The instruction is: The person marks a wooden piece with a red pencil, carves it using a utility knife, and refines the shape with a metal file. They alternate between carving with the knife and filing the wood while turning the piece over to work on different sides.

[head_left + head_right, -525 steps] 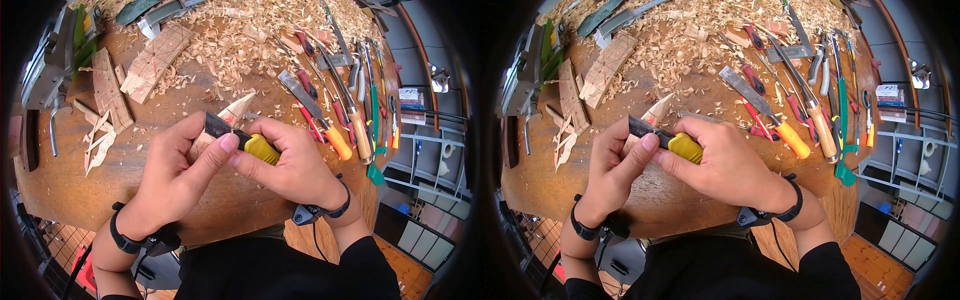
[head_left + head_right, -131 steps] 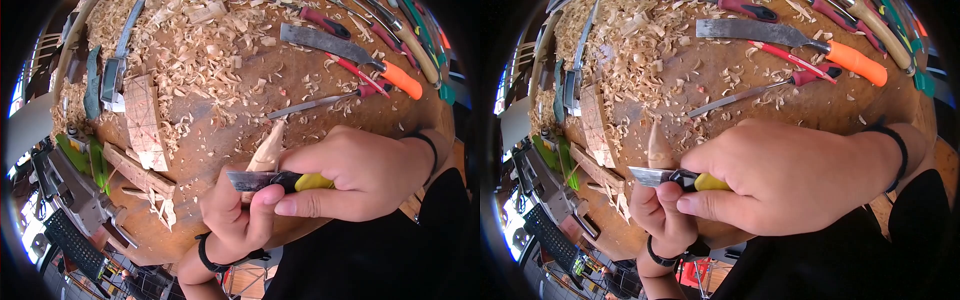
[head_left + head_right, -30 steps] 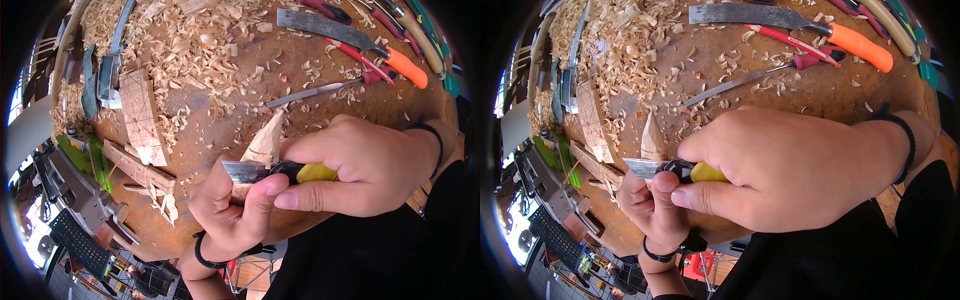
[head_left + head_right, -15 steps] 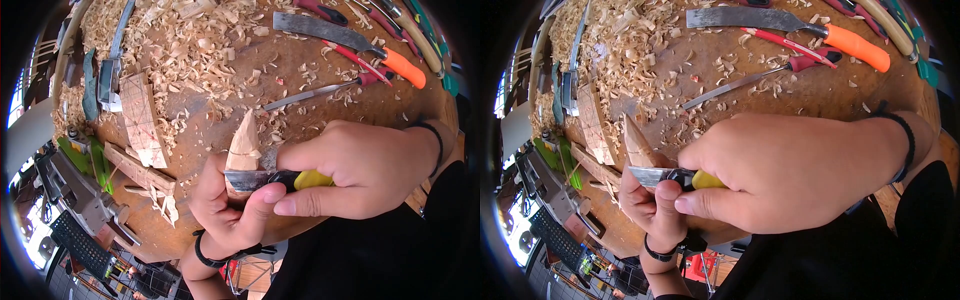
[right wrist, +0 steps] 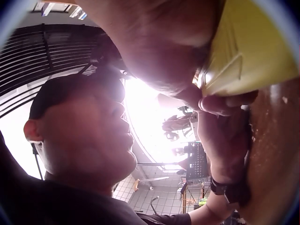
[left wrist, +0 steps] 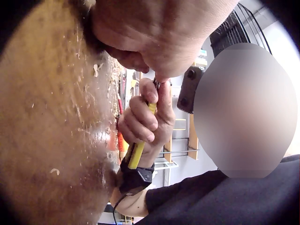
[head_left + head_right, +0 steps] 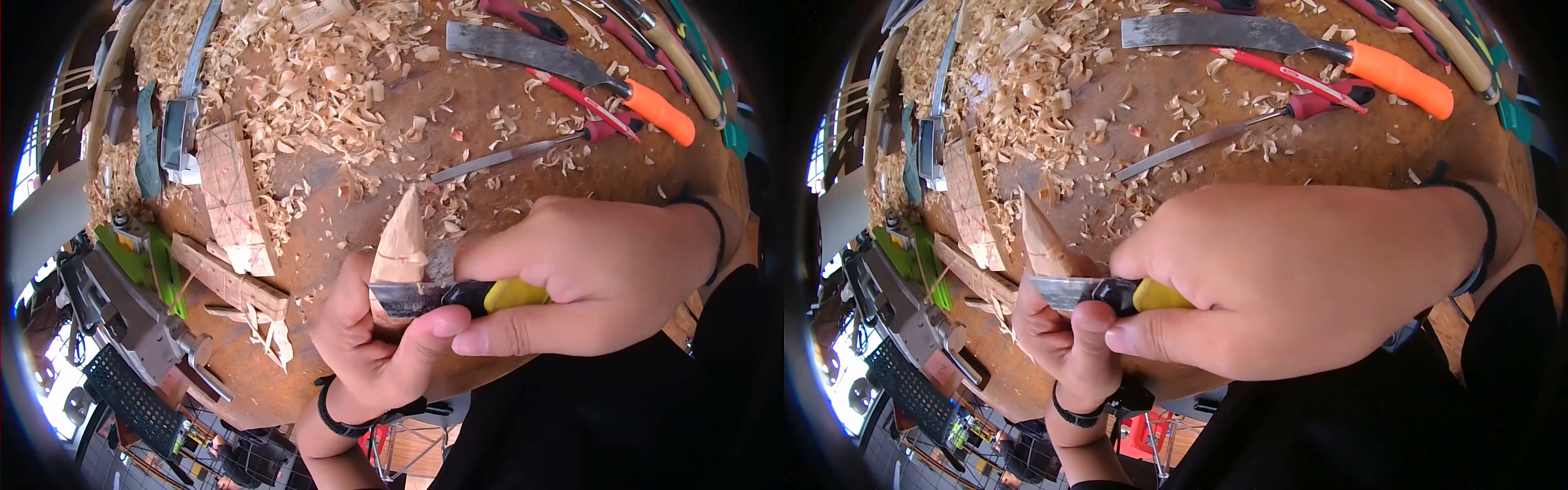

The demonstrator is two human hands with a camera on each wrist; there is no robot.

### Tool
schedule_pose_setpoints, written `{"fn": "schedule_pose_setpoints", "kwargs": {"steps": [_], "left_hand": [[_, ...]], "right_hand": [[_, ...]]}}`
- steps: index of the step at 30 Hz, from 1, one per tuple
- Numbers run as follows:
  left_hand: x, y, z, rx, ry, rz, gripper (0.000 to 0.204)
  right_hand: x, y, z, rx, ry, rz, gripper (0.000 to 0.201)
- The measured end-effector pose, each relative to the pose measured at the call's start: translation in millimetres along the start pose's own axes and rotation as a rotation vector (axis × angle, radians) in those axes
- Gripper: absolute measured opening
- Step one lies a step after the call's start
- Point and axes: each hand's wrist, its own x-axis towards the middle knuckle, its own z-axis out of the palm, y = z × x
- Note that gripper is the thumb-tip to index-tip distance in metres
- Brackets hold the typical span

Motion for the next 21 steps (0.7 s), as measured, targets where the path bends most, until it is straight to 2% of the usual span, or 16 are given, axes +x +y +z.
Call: {"fn": "schedule_pose_setpoints", "kwargs": {"steps": [4, 7, 9, 13, 16, 18, 21], "left_hand": [[0.3, -0.9, -0.8, 0.043, 0.017, 0.017, 0.035], [-0.7, -1.0, -5.1, 0.06, -0.043, 0.029, 0.034], [0.8, 0.0, -3.9, 0.078, -0.021, 0.035, 0.033], [1.7, 1.0, -2.6, 0.025, -0.031, 0.029, 0.032], [1.4, -2.5, 0.3, -0.013, 0.012, 0.049, 0.031], [0.6, -4.8, -0.4, 0.044, -0.005, 0.069, 0.03], [1.2, -1.2, 3.2, 0.073, 0.026, 0.033, 0.03]], "right_hand": [[2.7, 0.0, -0.4, 0.016, -0.058, 0.064, 0.028], [1.6, -0.7, 0.7, 0.021, -0.053, 0.067, 0.027], [1.3, 2.5, 4.7, -0.027, 0.055, -0.026, 0.026], [-1.0, -2.2, 2.7, -0.049, 0.075, -0.032, 0.027], [0.1, -3.9, 1.0, -0.028, 0.067, -0.014, 0.027], [0.9, -6.2, -2.9, -0.03, -0.032, 0.094, 0.027], [2.5, -2.9, 0.1, 0.008, -0.008, 0.082, 0.027]]}}
